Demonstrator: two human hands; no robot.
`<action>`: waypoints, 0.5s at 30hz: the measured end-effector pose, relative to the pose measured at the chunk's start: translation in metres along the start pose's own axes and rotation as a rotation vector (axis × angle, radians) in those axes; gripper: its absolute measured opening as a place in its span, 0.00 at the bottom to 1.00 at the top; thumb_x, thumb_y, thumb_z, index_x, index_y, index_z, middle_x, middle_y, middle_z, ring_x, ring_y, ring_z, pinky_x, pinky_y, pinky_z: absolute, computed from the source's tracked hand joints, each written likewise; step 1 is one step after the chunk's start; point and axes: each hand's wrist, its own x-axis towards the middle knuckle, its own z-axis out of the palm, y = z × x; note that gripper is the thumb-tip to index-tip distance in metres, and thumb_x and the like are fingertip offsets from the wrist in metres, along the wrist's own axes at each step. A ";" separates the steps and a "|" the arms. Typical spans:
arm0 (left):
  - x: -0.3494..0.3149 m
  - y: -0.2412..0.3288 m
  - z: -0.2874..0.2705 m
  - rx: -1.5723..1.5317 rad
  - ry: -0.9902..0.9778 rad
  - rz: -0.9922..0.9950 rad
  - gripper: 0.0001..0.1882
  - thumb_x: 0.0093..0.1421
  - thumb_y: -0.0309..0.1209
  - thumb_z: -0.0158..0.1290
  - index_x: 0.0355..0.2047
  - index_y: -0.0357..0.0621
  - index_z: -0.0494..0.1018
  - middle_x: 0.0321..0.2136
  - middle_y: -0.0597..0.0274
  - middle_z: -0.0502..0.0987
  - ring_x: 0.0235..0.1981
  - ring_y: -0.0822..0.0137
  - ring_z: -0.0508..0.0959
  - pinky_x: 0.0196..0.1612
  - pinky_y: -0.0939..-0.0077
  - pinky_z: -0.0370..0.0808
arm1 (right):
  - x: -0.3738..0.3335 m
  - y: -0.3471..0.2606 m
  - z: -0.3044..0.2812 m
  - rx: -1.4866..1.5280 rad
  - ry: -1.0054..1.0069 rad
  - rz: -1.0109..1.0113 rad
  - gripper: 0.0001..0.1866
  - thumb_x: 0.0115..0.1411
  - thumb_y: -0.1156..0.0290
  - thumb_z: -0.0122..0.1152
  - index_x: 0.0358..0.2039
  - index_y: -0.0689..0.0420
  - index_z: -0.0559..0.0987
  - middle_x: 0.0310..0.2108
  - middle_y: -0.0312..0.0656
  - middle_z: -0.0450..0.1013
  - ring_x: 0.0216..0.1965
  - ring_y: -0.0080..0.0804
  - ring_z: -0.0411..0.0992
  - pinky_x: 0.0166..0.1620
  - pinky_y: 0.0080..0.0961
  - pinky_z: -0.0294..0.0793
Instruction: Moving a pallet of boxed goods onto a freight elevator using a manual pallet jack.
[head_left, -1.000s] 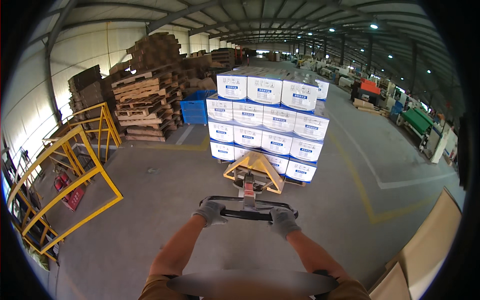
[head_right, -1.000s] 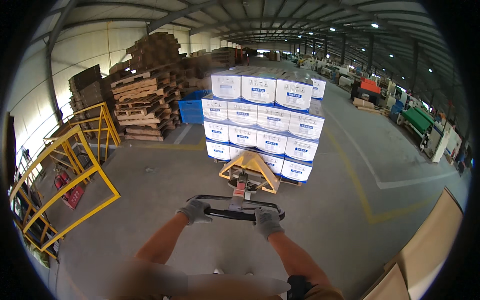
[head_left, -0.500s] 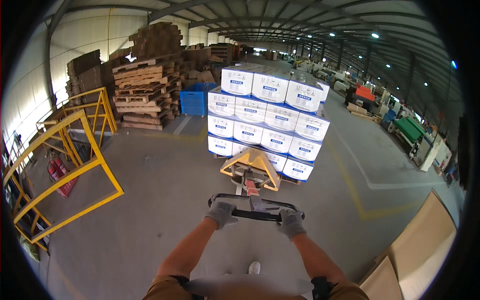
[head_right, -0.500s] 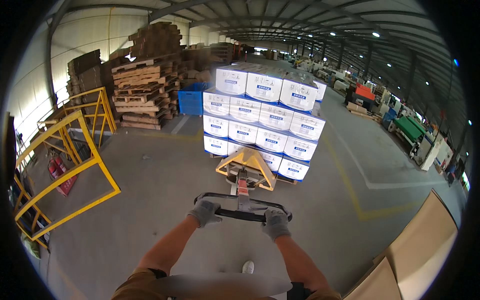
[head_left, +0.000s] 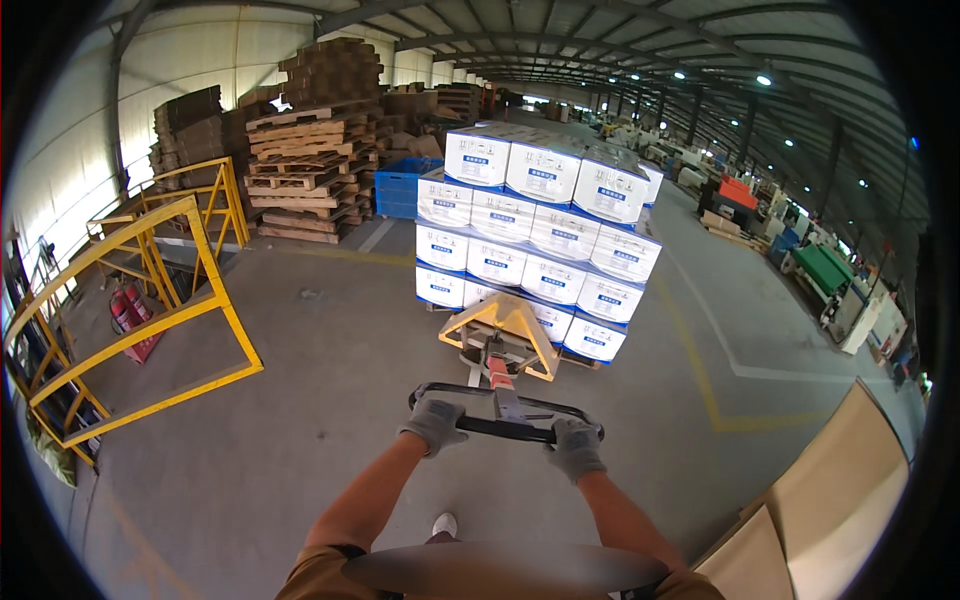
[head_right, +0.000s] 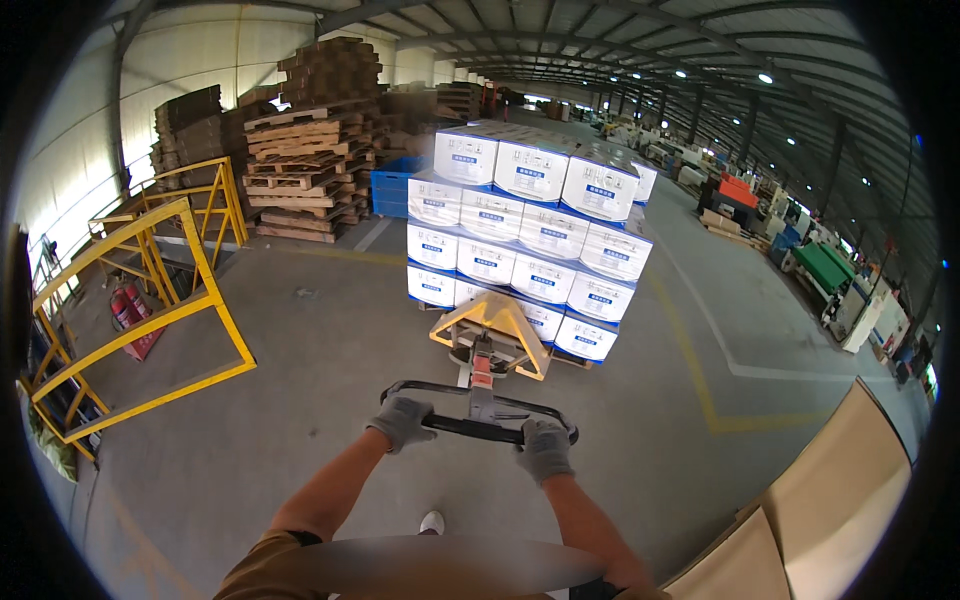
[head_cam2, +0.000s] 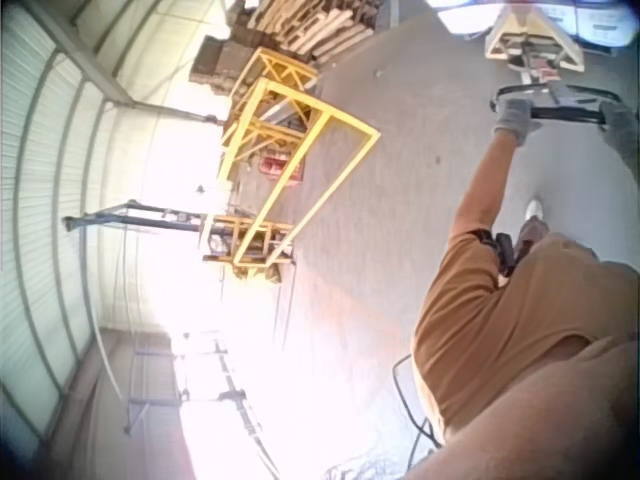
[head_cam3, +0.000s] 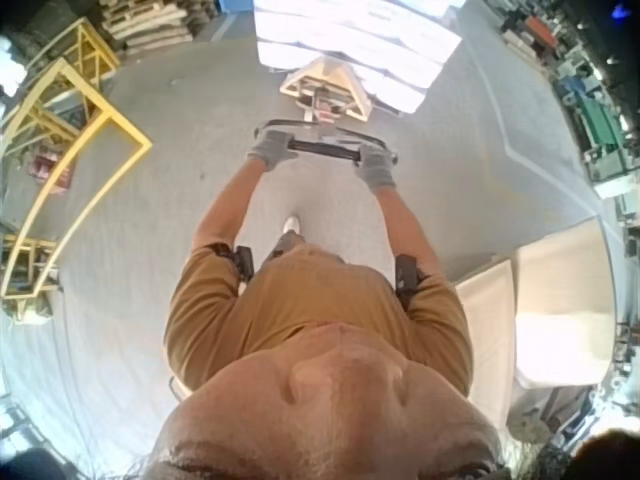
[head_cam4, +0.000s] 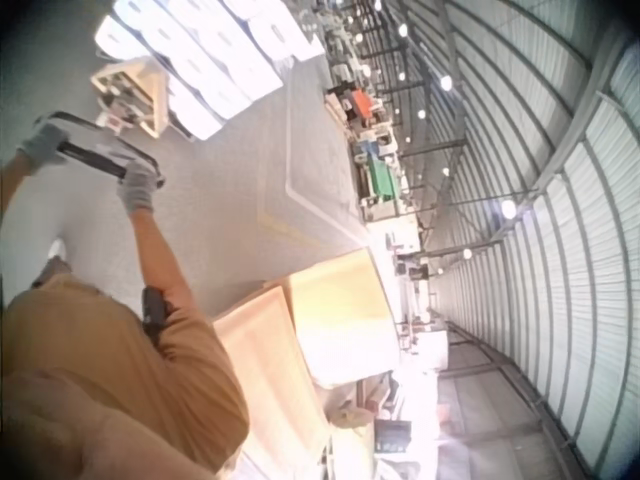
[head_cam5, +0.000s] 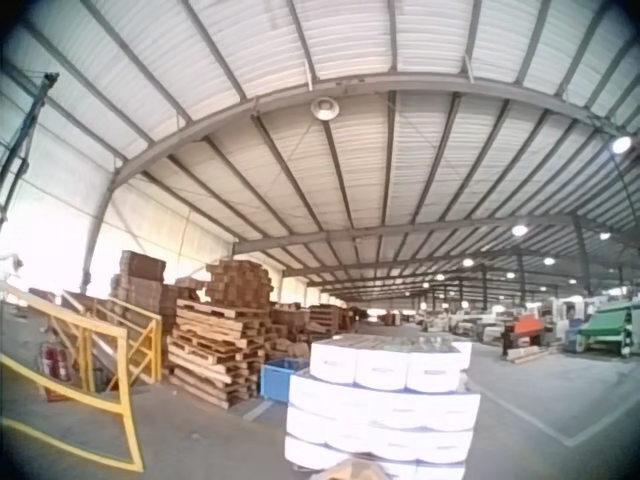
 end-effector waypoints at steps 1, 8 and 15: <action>-0.011 0.010 -0.002 0.017 -0.022 -0.018 0.22 0.46 0.51 0.54 0.35 0.49 0.73 0.27 0.57 0.77 0.34 0.56 0.77 0.38 0.63 0.69 | -0.011 0.002 0.000 0.007 -0.004 0.001 0.14 0.45 0.56 0.62 0.26 0.52 0.73 0.27 0.40 0.72 0.36 0.38 0.71 0.45 0.38 0.63; -0.071 0.053 -0.003 -0.003 -0.084 -0.103 0.22 0.46 0.50 0.54 0.35 0.48 0.73 0.28 0.57 0.77 0.35 0.57 0.77 0.39 0.64 0.68 | -0.070 -0.011 -0.030 -0.019 -0.060 -0.002 0.16 0.44 0.56 0.63 0.28 0.52 0.73 0.29 0.40 0.71 0.34 0.37 0.71 0.42 0.37 0.64; -0.138 0.067 0.001 -0.083 -0.031 -0.023 0.21 0.46 0.48 0.55 0.35 0.46 0.72 0.29 0.56 0.76 0.35 0.55 0.77 0.39 0.61 0.68 | -0.122 -0.036 -0.043 0.040 -0.005 0.021 0.13 0.41 0.59 0.65 0.25 0.51 0.74 0.25 0.40 0.71 0.32 0.39 0.71 0.39 0.37 0.65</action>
